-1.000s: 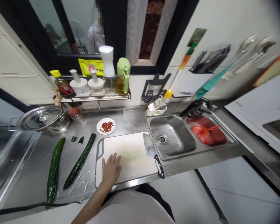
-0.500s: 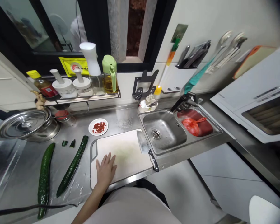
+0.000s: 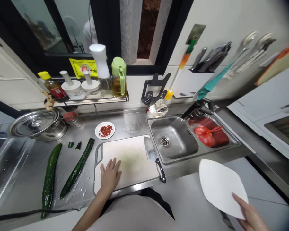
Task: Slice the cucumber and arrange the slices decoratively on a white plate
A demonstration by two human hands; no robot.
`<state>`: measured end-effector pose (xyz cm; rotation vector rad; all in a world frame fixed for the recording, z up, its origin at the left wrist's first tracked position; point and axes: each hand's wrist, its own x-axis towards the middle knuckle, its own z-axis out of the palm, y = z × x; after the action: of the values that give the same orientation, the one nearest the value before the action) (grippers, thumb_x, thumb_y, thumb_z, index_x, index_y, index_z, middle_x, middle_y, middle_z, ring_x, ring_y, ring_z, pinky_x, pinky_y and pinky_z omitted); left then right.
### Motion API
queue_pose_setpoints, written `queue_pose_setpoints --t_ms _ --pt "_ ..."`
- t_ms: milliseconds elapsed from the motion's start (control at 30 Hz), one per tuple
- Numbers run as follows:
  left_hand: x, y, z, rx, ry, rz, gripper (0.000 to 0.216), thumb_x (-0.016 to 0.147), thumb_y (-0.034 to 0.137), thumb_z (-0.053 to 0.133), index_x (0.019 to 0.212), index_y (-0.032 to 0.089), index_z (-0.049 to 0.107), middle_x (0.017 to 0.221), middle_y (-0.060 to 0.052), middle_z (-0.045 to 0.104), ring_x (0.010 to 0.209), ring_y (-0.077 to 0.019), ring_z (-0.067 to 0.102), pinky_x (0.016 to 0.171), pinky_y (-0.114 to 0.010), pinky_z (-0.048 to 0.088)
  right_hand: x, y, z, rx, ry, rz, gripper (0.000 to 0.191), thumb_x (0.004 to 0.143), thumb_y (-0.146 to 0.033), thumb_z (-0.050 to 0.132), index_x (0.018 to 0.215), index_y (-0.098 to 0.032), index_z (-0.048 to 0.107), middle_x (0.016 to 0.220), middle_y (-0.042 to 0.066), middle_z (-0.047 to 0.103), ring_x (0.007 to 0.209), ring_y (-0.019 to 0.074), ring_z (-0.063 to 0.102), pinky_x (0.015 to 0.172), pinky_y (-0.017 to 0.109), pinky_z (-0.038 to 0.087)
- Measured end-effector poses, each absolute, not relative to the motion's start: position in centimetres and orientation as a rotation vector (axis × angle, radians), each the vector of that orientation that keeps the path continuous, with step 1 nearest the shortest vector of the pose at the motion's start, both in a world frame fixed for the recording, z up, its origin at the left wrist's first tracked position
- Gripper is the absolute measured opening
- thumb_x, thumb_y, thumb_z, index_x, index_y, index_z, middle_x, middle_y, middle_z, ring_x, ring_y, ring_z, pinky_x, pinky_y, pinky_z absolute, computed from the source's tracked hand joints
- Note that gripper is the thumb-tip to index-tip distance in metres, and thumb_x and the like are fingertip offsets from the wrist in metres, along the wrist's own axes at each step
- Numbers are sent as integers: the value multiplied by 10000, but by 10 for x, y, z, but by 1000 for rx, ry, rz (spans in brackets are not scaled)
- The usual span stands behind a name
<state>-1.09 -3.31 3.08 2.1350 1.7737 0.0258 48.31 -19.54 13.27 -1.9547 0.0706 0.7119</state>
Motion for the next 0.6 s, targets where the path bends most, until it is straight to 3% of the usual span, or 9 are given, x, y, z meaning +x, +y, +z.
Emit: queue_pose_setpoints --t_ms 67,167,267,367,467,600 --pt "-6 -29 30 2063 1794 119 414 888 261 502 1289 268 607 1458 -109 484 1366 -314 381 1122 -646 135 480 -152 119 -1975 55 803 593 452 -336 770 1031 -323 643 1211 232 625 824 330 706 531 345 535" --pt "11 -16 27 1838 1698 384 356 884 329 516 1193 233 665 1306 -105 612 1236 -268 526 1100 -525 313 456 -84 104 -1901 -85 905 450 474 -303 754 911 -273 647 1020 164 716 831 312 718 607 352 593" --pt "40 8 24 1439 1487 651 379 862 379 527 1157 186 666 1074 -91 702 951 -203 653 883 -364 503 414 -17 92 -1795 -205 1021 449 493 -265 764 923 -218 645 929 116 742 826 288 719 639 341 604" --pt "66 39 27 1107 1351 750 420 807 413 605 1140 162 652 887 -65 705 788 -164 649 756 -304 505 365 42 77 -1738 -360 1144 429 556 -274 747 965 -199 641 880 84 750 797 266 715 611 328 594" --pt "77 67 31 904 1240 792 497 760 436 661 1169 159 609 838 -44 683 735 -138 636 668 -257 474 320 89 62 -1674 -468 1213 406 591 -250 730 981 -179 643 885 77 749 760 230 705 609 298 582" --pt "70 95 29 800 1260 976 505 686 402 713 1098 137 589 621 39 582 585 -104 565 567 -209 420 277 132 43 -1654 -542 1259 415 654 -213 685 1062 -163 634 918 84 746 738 208 692 596 272 562"
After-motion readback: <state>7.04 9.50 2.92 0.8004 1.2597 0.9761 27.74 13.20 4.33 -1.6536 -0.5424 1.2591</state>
